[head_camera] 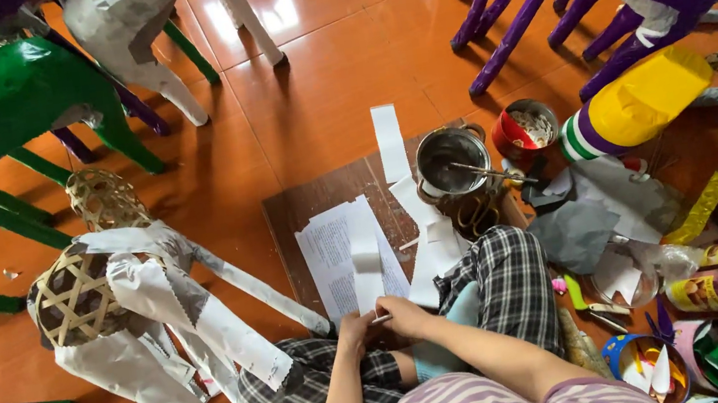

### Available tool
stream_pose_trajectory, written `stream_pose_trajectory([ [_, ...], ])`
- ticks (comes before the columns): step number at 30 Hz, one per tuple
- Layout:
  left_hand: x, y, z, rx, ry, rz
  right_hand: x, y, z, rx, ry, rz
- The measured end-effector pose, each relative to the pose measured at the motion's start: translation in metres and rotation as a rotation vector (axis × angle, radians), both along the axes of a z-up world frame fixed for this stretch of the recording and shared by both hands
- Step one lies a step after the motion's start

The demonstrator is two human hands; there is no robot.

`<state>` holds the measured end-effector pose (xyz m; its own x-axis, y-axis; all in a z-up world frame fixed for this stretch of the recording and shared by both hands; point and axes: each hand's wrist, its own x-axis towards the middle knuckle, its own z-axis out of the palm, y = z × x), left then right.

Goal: Applying paper strips to a frame to create a paper-mache sculpture

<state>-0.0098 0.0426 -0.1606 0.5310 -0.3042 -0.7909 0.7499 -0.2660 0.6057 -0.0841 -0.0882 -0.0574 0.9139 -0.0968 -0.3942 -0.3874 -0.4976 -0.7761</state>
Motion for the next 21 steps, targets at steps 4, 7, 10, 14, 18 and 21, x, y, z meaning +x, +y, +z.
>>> stream_pose_trajectory([
  [4, -0.007, -0.004, 0.038, 0.062, -0.134, -0.049, 0.014, -0.056, 0.016, 0.135, 0.010, 0.076],
  [7, -0.007, -0.006, 0.058, 0.066, -0.165, -0.041, 0.049, -0.107, 0.084, -0.483, -0.161, -0.198],
  [10, -0.004, 0.001, 0.068, -0.009, -0.130, -0.092, 0.066, -0.233, 0.019, -1.238, -0.165, -0.350],
  [14, -0.002, 0.000, 0.099, -0.007, -0.080, -0.069, 0.050, -0.303, -0.055, -1.005, 0.257, -0.420],
  [18, -0.002, 0.001, 0.105, -0.025, -0.117, 0.006, 0.029, -0.284, -0.021, -0.923, 0.211, -0.324],
  [21, -0.008, 0.002, 0.146, -0.028, -0.168, 0.063, 0.018, -0.272, 0.016, -1.071, -0.026, -0.307],
])
